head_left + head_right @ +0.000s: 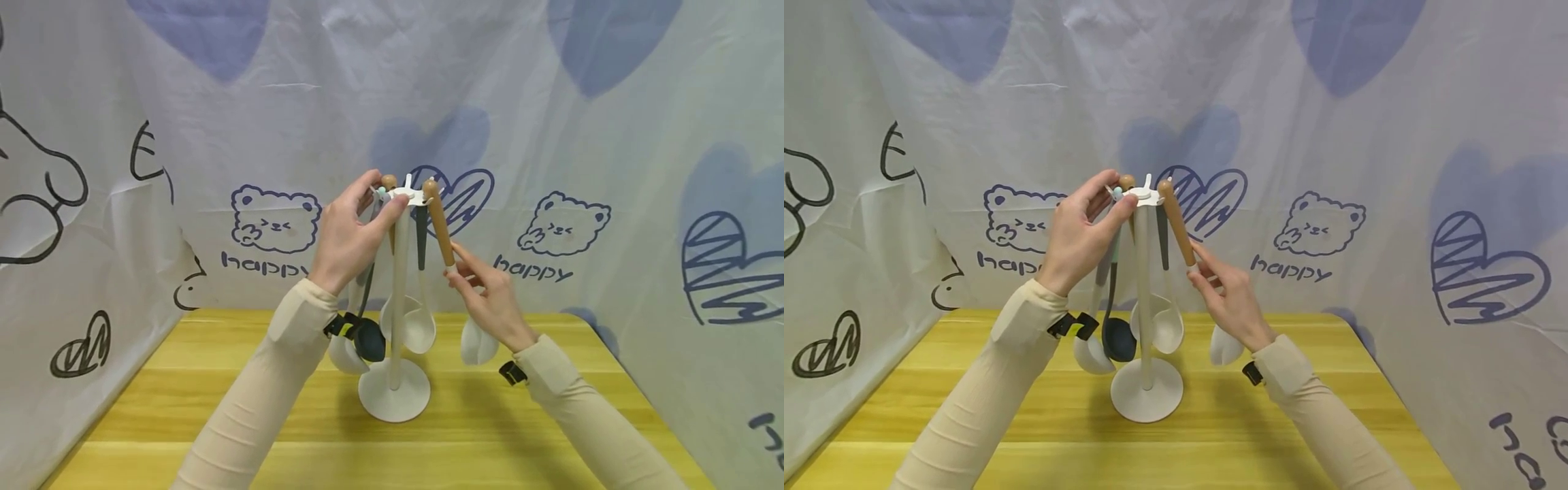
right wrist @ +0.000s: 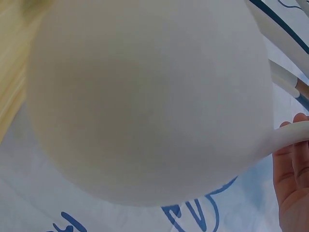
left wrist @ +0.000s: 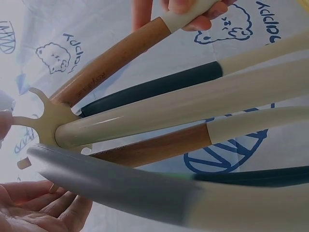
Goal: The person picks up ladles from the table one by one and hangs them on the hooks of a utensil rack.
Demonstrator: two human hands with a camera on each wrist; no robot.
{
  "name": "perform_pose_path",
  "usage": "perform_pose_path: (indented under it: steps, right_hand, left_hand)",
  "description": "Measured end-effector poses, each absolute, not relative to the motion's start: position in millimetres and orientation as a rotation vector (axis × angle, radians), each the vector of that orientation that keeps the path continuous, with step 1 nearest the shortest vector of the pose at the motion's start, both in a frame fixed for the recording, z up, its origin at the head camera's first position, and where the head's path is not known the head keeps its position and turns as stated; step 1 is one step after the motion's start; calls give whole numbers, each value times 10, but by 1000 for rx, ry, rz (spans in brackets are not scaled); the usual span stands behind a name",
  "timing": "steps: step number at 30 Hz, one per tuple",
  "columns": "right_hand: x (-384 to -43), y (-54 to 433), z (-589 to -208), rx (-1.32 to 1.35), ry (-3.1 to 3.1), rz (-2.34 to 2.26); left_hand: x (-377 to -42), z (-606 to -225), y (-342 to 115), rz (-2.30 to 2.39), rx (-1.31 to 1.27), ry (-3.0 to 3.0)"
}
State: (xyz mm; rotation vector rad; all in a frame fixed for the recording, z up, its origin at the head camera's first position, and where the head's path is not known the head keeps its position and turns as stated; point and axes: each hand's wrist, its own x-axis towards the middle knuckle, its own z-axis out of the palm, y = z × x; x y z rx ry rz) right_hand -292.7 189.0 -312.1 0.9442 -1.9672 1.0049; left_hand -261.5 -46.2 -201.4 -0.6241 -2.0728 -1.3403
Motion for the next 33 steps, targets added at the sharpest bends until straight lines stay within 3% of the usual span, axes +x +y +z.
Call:
perform_pose_path:
  steps: [33]
  right_hand:
    - [-2872,1792,-3194,931,-2053,1182]
  left_hand:
    - [-2612,-2032,-456,-1363,-626,-2067]
